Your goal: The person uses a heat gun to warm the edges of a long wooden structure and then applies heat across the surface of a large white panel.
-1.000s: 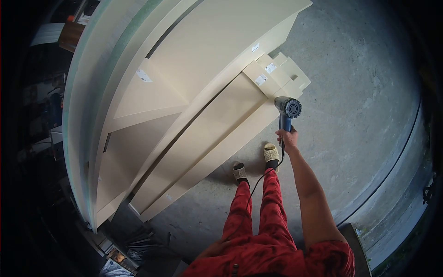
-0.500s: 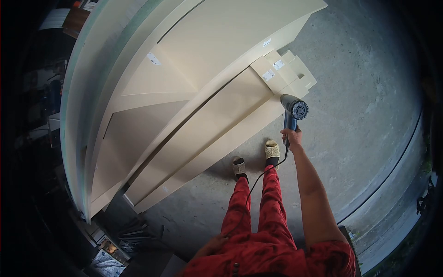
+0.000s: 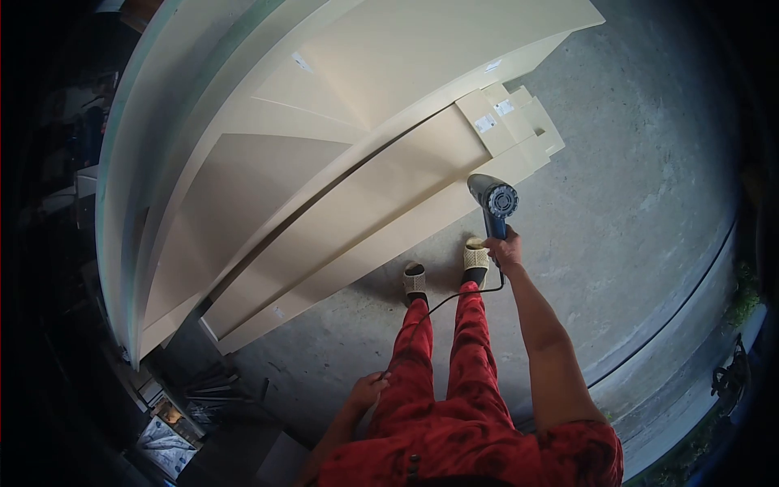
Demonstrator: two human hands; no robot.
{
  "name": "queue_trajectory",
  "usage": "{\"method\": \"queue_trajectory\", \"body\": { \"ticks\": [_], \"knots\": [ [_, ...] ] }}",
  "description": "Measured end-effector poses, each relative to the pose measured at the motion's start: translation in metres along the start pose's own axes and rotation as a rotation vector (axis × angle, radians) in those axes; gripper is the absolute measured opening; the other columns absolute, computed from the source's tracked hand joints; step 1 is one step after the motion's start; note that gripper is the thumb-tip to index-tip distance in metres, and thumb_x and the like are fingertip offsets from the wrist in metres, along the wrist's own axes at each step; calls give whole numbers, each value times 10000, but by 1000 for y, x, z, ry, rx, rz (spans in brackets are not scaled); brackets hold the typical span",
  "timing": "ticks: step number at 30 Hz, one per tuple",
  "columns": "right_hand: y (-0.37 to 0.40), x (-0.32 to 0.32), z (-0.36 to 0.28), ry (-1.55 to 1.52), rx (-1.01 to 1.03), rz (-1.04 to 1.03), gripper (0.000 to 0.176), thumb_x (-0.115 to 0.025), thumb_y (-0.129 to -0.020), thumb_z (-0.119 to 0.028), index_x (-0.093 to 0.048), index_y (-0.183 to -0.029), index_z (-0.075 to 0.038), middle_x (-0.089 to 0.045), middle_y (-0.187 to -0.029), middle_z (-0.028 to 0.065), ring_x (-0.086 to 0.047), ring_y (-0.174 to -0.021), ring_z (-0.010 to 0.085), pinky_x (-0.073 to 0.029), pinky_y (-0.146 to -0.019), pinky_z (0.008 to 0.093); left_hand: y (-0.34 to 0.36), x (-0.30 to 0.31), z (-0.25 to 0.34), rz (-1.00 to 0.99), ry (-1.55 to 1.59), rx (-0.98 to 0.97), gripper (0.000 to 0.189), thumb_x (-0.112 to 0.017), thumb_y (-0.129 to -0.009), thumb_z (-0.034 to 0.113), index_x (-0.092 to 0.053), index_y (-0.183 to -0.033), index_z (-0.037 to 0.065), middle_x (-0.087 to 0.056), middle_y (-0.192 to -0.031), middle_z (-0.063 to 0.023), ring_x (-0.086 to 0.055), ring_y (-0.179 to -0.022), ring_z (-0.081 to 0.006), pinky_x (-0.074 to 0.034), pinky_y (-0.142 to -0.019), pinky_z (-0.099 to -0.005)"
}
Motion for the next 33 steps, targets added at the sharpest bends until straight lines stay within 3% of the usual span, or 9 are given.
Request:
{"method": "queue_trajectory", "body": {
  "ticks": [3, 13, 20, 22, 26, 29, 31, 33],
  "knots": [
    [14, -25, 2, 60, -3, -50, 417, -672, -550, -75, -569, -943, 24, -567, -672, 78, -519, -486, 154, -446, -447, 297, 11, 5, 20, 20, 36, 6, 347, -528, -836, 161, -589, -1110, -43, -644, -844, -89, -617, -773, -146, -468, -734, -271],
    [32, -75, 27, 132, 24, -107, 350, -681, -568, -47, -558, -890, 15, -560, -641, 78, -526, -471, 159, -438, -426, 293, 18, 14, -23, 15, 111, 22, 333, -522, -838, 163, -598, -1087, -46, -611, -771, -59, -600, -643, -142, -475, -645, -280],
    [38, -84, 27, 164, -16, -118, 357, -682, -565, -52, -558, -892, 20, -564, -649, 81, -533, -475, 164, -444, -431, 297, 24, 22, -27, 36, 92, 60, 325, -516, -837, 163, -611, -1080, -30, -608, -715, -42, -585, -630, -131, -467, -625, -268],
    [41, -85, 30, 158, -30, -104, 351, -681, -559, -55, -560, -880, 19, -567, -661, 83, -532, -477, 165, -445, -431, 295, 25, 23, -37, -4, 141, 96, 395, -495, -826, 198, -573, -1183, 50, -645, -710, -40, -599, -701, -129, -408, -634, -276],
    [37, -81, 30, 146, -30, -98, 347, -678, -556, -54, -565, -876, 22, -568, -669, 83, -529, -478, 163, -445, -429, 295, 24, 21, -40, -5, 158, 90, 388, -493, -832, 196, -571, -1183, 51, -642, -702, -37, -604, -706, -132, -407, -635, -273],
    [34, -80, 29, 135, -30, -96, 344, -676, -557, -51, -571, -877, 20, -566, -668, 76, -524, -477, 157, -445, -431, 296, 23, 15, -49, -8, 213, 130, 375, -491, -842, 194, -573, -1178, 49, -632, -682, -30, -609, -718, -134, -408, -637, -273],
    [37, -77, 15, 227, -46, -88, 346, -673, -561, -43, -574, -887, 14, -568, -670, 71, -522, -473, 152, -445, -433, 293, 24, 14, -39, 27, 250, 123, 309, -507, -861, 128, -591, -1109, -36, -575, -669, -33, -555, -601, -122, -455, -605, -263],
    [36, -79, 15, 228, -35, -97, 344, -671, -561, -37, -574, -888, 7, -570, -671, 69, -520, -466, 148, -439, -425, 286, 23, 17, -40, 29, 269, 134, 313, -507, -864, 130, -587, -1117, -36, -576, -667, -34, -556, -604, -122, -455, -614, -261]
  ]
}}
Point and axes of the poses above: each hand's wrist, its own y-axis away from the middle knuckle, its own x-axis out of the back of the hand, z = x × y, the point moved 9 cm from there along -y, towards the middle knuckle
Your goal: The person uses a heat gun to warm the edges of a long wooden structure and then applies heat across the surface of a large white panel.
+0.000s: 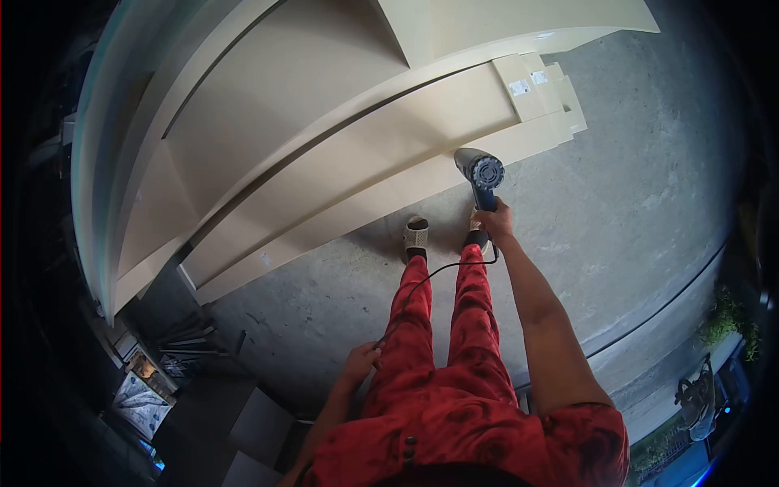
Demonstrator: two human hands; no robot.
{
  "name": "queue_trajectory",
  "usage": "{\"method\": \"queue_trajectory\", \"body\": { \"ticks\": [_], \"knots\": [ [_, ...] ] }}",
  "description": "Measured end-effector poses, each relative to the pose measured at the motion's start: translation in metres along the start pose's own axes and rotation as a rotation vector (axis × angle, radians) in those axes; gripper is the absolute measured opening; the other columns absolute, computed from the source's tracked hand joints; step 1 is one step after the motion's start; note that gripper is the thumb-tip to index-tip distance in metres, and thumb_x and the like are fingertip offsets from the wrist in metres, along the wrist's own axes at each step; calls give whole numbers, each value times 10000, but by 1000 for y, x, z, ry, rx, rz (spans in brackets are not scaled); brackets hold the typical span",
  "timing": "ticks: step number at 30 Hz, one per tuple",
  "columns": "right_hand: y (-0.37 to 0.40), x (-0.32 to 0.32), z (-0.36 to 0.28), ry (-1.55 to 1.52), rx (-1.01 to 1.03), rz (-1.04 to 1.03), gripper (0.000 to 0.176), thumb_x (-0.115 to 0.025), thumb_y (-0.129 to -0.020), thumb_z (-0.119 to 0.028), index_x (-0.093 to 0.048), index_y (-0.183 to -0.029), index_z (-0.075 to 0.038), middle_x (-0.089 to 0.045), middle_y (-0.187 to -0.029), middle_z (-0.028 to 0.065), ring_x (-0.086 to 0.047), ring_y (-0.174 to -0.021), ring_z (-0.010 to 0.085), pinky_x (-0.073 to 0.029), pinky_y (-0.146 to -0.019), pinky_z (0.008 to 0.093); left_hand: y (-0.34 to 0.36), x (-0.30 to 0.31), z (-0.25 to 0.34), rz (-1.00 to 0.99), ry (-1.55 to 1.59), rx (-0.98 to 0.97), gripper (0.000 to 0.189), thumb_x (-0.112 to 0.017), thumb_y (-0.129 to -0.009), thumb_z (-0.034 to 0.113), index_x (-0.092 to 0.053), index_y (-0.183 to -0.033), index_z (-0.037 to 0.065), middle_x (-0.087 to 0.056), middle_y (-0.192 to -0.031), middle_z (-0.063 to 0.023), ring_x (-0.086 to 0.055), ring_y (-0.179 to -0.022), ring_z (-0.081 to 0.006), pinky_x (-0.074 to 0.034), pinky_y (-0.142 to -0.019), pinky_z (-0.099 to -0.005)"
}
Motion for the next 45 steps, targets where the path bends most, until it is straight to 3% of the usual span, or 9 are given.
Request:
{"method": "queue_trajectory", "body": {
  "ticks": [11, 13, 19, 23, 24, 26, 32, 40, 45],
  "knots": [
    [-11, 3, 11, 191, -27, 9, 456, -737, -527, -109, -608, -951, -6, -627, -701, 105, -590, -496, 180, -484, -495, 312, 1, -1, -37, -7, 111, 40, 307, -526, -882, 176, -586, -1151, 40, -594, -628, -9, -558, -635, -68, -364, -546, -222],
    [-12, 1, 13, 228, -43, 10, 466, -748, -533, -127, -611, -965, -19, -639, -731, 106, -594, -505, 184, -487, -509, 321, -1, -8, -47, -47, 90, 76, 341, -497, -901, 205, -550, -1207, 62, -596, -647, -9, -617, -772, -136, -465, -694, -290],
    [-3, -3, -11, 379, -60, 0, 499, -777, -538, -175, -607, -981, -22, -643, -769, 112, -607, -541, 186, -495, -548, 315, 13, -32, -55, 9, 291, 94, 294, -524, -891, 146, -565, -1159, 33, -600, -660, -13, -589, -651, -95, -456, -600, -218],
    [-7, -1, -19, 457, -106, -37, 524, -782, -540, -201, -608, -999, -19, -649, -791, 118, -618, -555, 188, -504, -581, 313, 8, -29, -64, 69, 308, -84, 299, -545, -866, 94, -560, -1148, -3, -607, -701, -29, -585, -638, -97, -457, -587, -224],
    [-5, -2, -26, 398, -36, -21, 409, -783, -573, -173, -598, -891, 5, -593, -670, 90, -567, -501, 153, -474, -475, 291, 8, -26, -63, 78, 233, -107, 305, -551, -852, 71, -557, -1144, -16, -612, -722, -35, -583, -635, -97, -458, -590, -224],
    [-1, -2, -30, 366, -28, -10, 391, -773, -578, -161, -598, -886, 5, -588, -656, 86, -565, -500, 152, -473, -471, 291, 9, -16, -64, 84, 147, -139, 312, -557, -838, 48, -554, -1141, -29, -616, -743, -41, -582, -631, -98, -459, -593, -224],
    [18, -11, -18, 304, -31, 3, 381, -746, -561, -146, -606, -883, 0, -596, -650, 92, -577, -499, 166, -469, -481, 302, 6, -10, -82, -76, 160, 79, 313, -563, -825, 51, -559, -1128, -24, -621, -753, -39, -582, -616, -107, -456, -581, -222],
    [58, -115, 27, 354, 29, -179, 471, -775, -522, -219, -620, -921, -23, -632, -682, 116, -620, -534, 179, -503, -536, 297, 21, 68, -156, 24, 182, 127, 277, -538, -820, 68, -569, -1088, 7, -636, -742, -42, -548, -578, -80, -410, -521, -226],
    [74, -178, 37, 422, 51, -259, 432, -776, -516, -239, -614, -868, -49, -608, -618, 100, -602, -509, 189, -481, -528, 318, 19, 59, -178, 28, 325, 107, 289, -531, -831, 78, -549, -1110, 4, -620, -743, -49, -560, -598, -93, -417, -527, -220]
  ]
}}
Point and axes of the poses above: each hand's wrist, its own y-axis away from the middle knuckle, its own x-axis out of the back of the hand, z = x × y, the point moved 9 cm from there along -y, towards the middle knuckle
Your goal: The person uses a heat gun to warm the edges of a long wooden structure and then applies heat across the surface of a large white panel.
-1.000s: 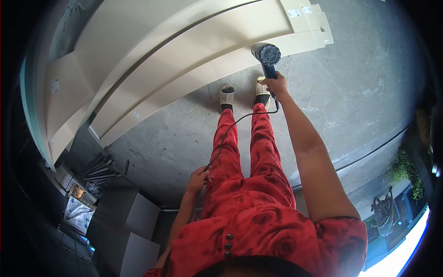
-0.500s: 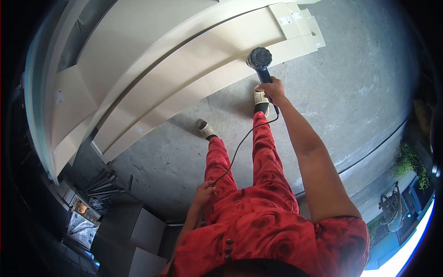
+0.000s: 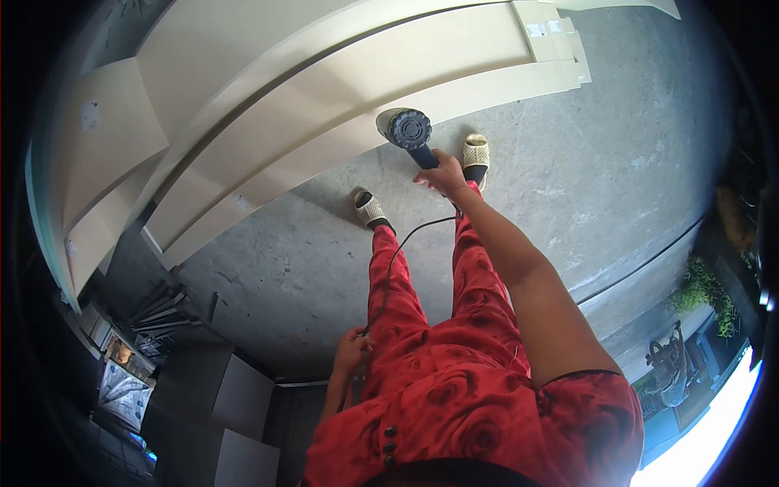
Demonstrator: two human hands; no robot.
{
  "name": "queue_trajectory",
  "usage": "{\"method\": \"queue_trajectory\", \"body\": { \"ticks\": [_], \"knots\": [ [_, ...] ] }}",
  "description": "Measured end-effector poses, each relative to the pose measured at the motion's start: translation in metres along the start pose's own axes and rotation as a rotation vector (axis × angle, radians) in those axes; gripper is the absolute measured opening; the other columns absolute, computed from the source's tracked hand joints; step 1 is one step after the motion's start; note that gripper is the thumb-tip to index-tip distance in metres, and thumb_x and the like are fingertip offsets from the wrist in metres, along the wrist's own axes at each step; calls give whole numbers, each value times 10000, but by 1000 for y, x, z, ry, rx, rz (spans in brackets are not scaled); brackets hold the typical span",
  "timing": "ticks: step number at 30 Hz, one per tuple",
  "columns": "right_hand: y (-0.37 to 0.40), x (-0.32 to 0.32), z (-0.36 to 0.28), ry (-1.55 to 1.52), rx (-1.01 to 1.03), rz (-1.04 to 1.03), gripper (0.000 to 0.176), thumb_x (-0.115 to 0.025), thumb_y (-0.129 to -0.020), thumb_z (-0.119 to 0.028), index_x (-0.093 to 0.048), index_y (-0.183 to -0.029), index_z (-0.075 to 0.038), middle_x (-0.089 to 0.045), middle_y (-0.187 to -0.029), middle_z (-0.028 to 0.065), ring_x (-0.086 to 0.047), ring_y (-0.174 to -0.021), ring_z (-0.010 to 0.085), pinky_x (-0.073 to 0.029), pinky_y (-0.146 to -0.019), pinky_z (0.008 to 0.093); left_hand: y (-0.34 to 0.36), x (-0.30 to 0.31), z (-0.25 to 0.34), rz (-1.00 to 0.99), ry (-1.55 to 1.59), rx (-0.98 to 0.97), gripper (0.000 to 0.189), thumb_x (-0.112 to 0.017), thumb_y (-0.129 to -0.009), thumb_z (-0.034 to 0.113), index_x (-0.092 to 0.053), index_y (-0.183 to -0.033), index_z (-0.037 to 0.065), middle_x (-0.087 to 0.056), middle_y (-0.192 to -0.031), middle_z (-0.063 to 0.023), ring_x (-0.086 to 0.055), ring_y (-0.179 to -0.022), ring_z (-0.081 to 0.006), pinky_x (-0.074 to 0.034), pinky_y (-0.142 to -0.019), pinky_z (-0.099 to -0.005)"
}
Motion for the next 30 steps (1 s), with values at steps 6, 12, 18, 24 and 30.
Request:
{"method": "queue_trajectory", "body": {
  "ticks": [6, 12, 18, 24, 30],
  "knots": [
    [-14, -25, -3, 121, 80, 60, 447, -772, -505, -262, -618, -866, -50, -616, -630, 107, -616, -542, 213, -486, -563, 336, -2, -6, -19, 8, 111, 52, 295, -526, -838, 47, -518, -1128, -8, -598, -736, -57, -580, -626, -114, -465, -578, -235],
    [-24, -30, 3, 164, 21, 52, 488, -758, -495, -280, -628, -907, -54, -647, -743, 138, -641, -756, 286, -484, -708, 377, -9, -2, -30, 27, 111, 47, 295, -521, -843, 40, -507, -1130, -25, -588, -674, -52, -576, -590, -122, -466, -552, -244],
    [-21, -28, -7, 220, -31, 14, 469, -747, -512, -276, -629, -912, -62, -631, -697, 118, -626, -642, 241, -481, -633, 343, -13, -2, -44, 30, 110, 8, 254, -539, -818, 41, -556, -1063, -26, -606, -690, -55, -563, -589, -101, -436, -546, -229],
    [-21, -30, -4, 202, -66, -14, 459, -747, -515, -259, -630, -918, -73, -624, -680, 99, -621, -622, 225, -479, -620, 330, -15, -16, -43, 28, -18, -140, 242, -584, -796, 64, -577, -1026, -10, -611, -726, -27, -559, -634, -83, -447, -600, -227],
    [-24, -30, -4, 329, -21, -5, 478, -741, -508, -253, -629, -941, -86, -642, -804, 126, -632, -806, 270, -473, -741, 359, -13, -42, -33, -45, -482, -440, 325, -667, -758, 203, -604, -1046, 66, -520, -1172, -201, -474, -1140, -283, -388, -956, -380]
  ]
}}
Point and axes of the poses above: each hand's wrist, its own y-axis away from the middle knuckle, its own x-axis out of the back of the hand, z = x × y, the point moved 9 cm from there along -y, towards the middle knuckle
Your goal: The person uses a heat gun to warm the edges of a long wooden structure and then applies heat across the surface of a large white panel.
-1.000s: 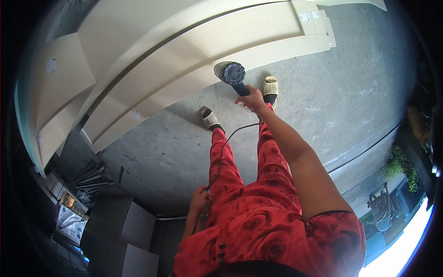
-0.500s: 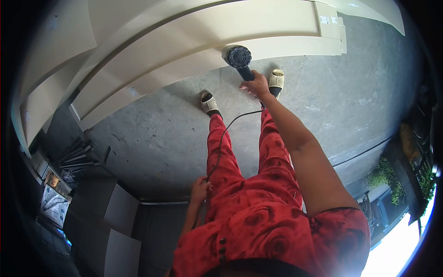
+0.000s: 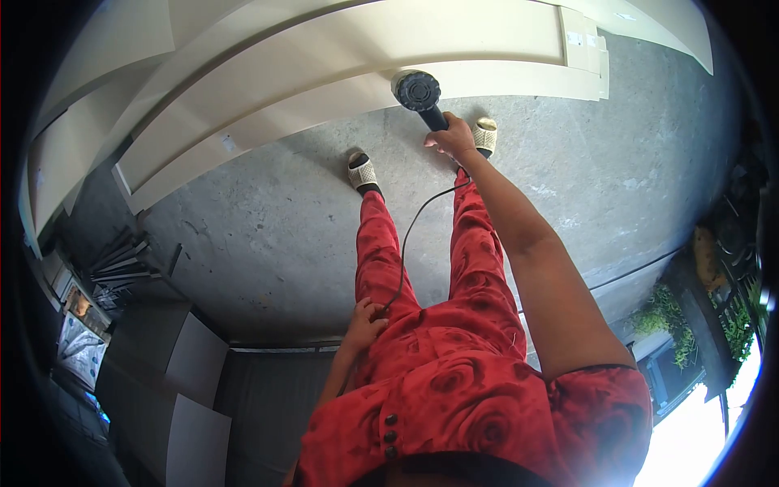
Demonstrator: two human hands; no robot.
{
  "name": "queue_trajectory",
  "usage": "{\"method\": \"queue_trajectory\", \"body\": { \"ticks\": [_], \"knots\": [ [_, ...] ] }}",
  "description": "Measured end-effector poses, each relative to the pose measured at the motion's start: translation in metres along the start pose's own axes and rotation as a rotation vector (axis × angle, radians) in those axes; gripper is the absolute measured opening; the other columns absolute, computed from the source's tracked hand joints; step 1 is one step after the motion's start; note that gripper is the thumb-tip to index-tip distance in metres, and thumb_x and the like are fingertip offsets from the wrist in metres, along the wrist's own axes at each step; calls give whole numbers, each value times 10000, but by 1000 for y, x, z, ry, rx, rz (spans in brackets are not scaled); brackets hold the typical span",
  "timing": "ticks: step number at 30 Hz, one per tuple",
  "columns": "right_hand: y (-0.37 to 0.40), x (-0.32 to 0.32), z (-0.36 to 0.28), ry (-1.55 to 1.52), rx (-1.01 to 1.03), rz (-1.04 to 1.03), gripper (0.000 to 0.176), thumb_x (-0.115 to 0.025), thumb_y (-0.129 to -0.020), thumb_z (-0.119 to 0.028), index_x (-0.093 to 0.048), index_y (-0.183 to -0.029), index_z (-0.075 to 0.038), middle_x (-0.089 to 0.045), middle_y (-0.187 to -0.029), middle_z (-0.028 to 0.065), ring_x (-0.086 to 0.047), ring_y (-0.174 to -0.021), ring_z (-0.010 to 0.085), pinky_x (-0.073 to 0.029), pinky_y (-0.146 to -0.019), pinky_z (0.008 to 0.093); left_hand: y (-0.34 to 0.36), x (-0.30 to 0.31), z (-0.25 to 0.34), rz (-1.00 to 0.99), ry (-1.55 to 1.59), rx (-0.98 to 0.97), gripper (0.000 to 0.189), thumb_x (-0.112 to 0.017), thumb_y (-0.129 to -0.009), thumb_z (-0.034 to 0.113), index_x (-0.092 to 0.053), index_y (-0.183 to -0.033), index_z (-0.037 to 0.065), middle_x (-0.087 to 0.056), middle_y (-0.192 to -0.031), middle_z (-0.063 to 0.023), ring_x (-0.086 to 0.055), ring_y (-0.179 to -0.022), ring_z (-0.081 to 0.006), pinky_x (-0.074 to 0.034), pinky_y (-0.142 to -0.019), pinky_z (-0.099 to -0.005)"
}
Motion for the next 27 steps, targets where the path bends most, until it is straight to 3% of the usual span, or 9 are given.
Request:
{"method": "queue_trajectory", "body": {
  "ticks": [2, 3, 5, 8, 14, 18, 22, 24, 27],
  "knots": [
    [1, -1, -2, 40, 17, 11, 487, -741, -505, -251, -628, -949, -87, -646, -848, 136, -628, -867, 284, -467, -778, 367, -2, -22, -15, -217, -117, 113, 446, -678, -750, 315, -591, -1163, 170, -184, -1444, -251, -117, -1346, -426, -164, -1102, -454],
    [0, -3, 1, 40, 5, 0, 492, -741, -505, -249, -628, -956, -88, -647, -873, 144, -624, -893, 292, -465, -791, 370, -4, -22, -12, -202, -114, 104, 446, -678, -750, 315, -591, -1163, 170, -184, -1444, -251, -117, -1346, -426, -164, -1102, -454],
    [0, -4, -1, 49, 1, 1, 502, -741, -509, -246, -630, -973, -89, -650, -906, 153, -622, -916, 294, -463, -807, 368, -2, -31, -14, -312, -165, 231, 540, -669, -750, 396, -528, -1262, 295, 80, -1494, -232, 94, -1333, -510, -67, -1110, -501],
    [4, -5, -9, 57, 8, 30, 510, -742, -509, -247, -631, -980, -86, -652, -903, 155, -623, -906, 298, -465, -803, 370, -4, -28, -7, -353, -217, 292, 578, -654, -756, 436, -480, -1300, 342, 190, -1477, -225, 184, -1306, -529, -43, -1106, -513],
    [10, -36, -32, 88, 56, 7, 498, -749, -509, -264, -626, -955, -79, -653, -855, 150, -627, -865, 307, -469, -774, 385, -6, -19, -14, -346, -249, 318, 564, -645, -767, 472, -475, -1294, 371, 268, -1448, -226, 261, -1277, -524, -45, -1098, -532],
    [15, -78, -59, 104, 95, -39, 484, -743, -508, -260, -622, -943, -85, -650, -837, 157, -622, -856, 333, -470, -760, 406, 0, -13, -23, -361, -259, 369, 597, -583, -791, 528, -394, -1341, 392, 234, -1478, -167, 188, -1311, -518, -88, -1103, -528],
    [20, -124, -89, 148, 170, -75, 454, -733, -517, -264, -618, -914, -76, -647, -851, 172, -616, -877, 347, -467, -769, 420, 0, -6, -37, -320, -251, 306, 584, -578, -799, 517, -395, -1338, 383, 238, -1484, -127, 186, -1316, -508, -127, -1060, -612],
    [21, -139, -109, 123, 291, -4, 411, -745, -506, -173, -607, -864, -25, -592, -617, 102, -584, -527, 206, -464, -530, 334, 1, -2, -41, -315, -215, 299, 576, -575, -805, 510, -396, -1336, 380, 244, -1483, -122, 187, -1316, -508, -135, -1042, -641],
    [21, -165, -123, 178, 281, -24, 411, -747, -507, -181, -612, -866, -33, -592, -605, 95, -587, -521, 205, -468, -536, 338, 5, 6, -52, -328, -135, 303, 568, -593, -794, 515, -439, -1317, 355, 281, -1444, -218, 258, -1261, -552, -47, -1095, -549]
  ]
}}
Point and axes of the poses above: each hand's wrist, its own y-axis away from the middle knuckle, its own x-axis out of the back of the hand, z = x × y, the point moved 9 cm from there along -y, towards the middle knuckle
